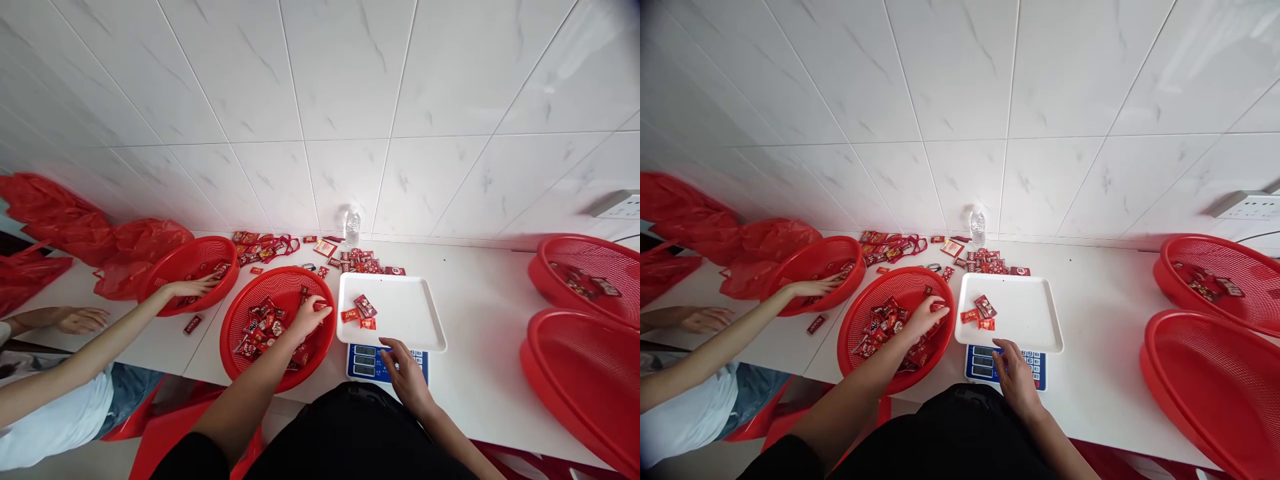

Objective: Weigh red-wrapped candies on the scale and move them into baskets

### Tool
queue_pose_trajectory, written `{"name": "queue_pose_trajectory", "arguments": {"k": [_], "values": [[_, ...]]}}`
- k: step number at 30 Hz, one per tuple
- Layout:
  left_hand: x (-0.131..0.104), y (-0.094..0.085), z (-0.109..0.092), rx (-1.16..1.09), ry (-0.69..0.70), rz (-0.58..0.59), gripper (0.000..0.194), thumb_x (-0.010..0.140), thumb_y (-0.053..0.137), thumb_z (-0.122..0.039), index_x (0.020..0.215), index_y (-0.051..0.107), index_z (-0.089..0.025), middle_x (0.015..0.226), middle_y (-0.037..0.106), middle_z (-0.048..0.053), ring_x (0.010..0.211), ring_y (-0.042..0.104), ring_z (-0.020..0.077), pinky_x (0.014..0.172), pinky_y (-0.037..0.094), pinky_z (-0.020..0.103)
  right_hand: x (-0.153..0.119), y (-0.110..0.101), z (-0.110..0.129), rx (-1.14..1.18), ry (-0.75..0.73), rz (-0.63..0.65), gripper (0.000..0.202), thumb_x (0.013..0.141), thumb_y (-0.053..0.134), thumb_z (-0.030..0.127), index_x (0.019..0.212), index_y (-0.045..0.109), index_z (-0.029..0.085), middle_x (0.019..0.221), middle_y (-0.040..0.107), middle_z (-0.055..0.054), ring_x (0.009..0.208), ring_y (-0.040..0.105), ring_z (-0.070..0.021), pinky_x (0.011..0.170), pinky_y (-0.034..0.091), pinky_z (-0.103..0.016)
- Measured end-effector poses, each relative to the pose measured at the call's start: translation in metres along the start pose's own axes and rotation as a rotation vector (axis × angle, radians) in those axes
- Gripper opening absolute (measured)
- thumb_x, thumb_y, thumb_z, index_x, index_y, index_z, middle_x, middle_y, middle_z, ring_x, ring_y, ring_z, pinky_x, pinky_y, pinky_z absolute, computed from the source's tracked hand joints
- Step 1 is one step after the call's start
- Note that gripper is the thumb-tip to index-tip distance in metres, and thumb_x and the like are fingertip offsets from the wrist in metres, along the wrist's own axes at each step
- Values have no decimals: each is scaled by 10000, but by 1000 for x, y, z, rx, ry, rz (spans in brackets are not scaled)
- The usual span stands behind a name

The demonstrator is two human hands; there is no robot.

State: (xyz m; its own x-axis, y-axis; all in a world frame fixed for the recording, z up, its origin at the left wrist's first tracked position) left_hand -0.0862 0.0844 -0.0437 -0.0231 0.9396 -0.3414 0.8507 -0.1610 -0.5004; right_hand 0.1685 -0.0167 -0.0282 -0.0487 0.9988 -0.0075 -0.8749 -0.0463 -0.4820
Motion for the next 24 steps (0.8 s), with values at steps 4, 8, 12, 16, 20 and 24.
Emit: {"name": "queue_pose_trajectory", "arguments": {"k": [4, 8, 12, 16, 20, 24], "values": [[-8, 54, -38, 110, 222, 138, 476, 730, 637, -359, 1173, 541, -212, 1089, 622, 74, 969, 591, 226, 838, 466, 319, -1, -2, 4, -13, -23, -7, 348, 895, 374, 443, 1099, 574, 242, 1061, 616, -81, 762, 623, -179, 687, 524, -315], [-9, 67, -55, 311, 459, 55, 408, 772, 557, -231, 1179, 544, -237, 1218, 535, 68, 1159, 471, 234, 996, 372, 348, -5, -7, -3, -23, -4, -18, 337, 890, 390, 437, 1098, 573, 245, 1085, 612, -80, 795, 630, -183, 699, 527, -323], [9, 32, -31, 410, 401, -146, 377, 842, 419, -205, 1210, 495, -236, 1258, 503, 65, 1218, 414, 205, 1050, 303, 346, -10, -7, -12, -10, 26, -9, 330, 893, 391, 429, 1107, 561, 246, 1112, 599, -84, 849, 625, -196, 733, 526, -346], [26, -7, 53, 547, 47, -175, 667, 771, 561, -343, 1361, 286, -200, 1406, 356, 114, 1329, 265, 274, 1067, 240, 389, -11, -1, -15, -1, 40, 14, 339, 897, 384, 434, 1123, 549, 243, 1128, 586, -88, 857, 619, -196, 739, 525, -341], [21, -10, 129, 689, -110, -11, 957, 595, 712, -440, 1382, 237, -174, 1469, 241, 165, 1363, 145, 353, 1074, 173, 422, -9, 6, -10, 0, 10, 41, 350, 901, 368, 435, 1134, 541, 240, 1131, 582, -91, 794, 620, -177, 710, 525, -317], [14, -11, 138, 593, -21, -98, 687, 648, 673, -262, 1272, 395, -189, 1343, 423, 143, 1240, 391, 309, 986, 306, 372, -7, 8, -7, -22, -1, 52, 342, 903, 365, 429, 1134, 538, 245, 1134, 580, -86, 792, 616, -175, 701, 522, -312]]}}
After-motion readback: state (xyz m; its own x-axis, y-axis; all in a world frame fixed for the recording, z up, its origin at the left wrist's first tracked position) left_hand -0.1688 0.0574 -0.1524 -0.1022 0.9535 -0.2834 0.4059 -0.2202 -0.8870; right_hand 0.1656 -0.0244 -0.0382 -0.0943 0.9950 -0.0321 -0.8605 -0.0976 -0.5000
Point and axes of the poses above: each hand's wrist, its own x-axis towards the middle knuckle, its own y-axis out of the palm, z = x × y, the point moved 8 cm from there along x, towards the middle knuckle
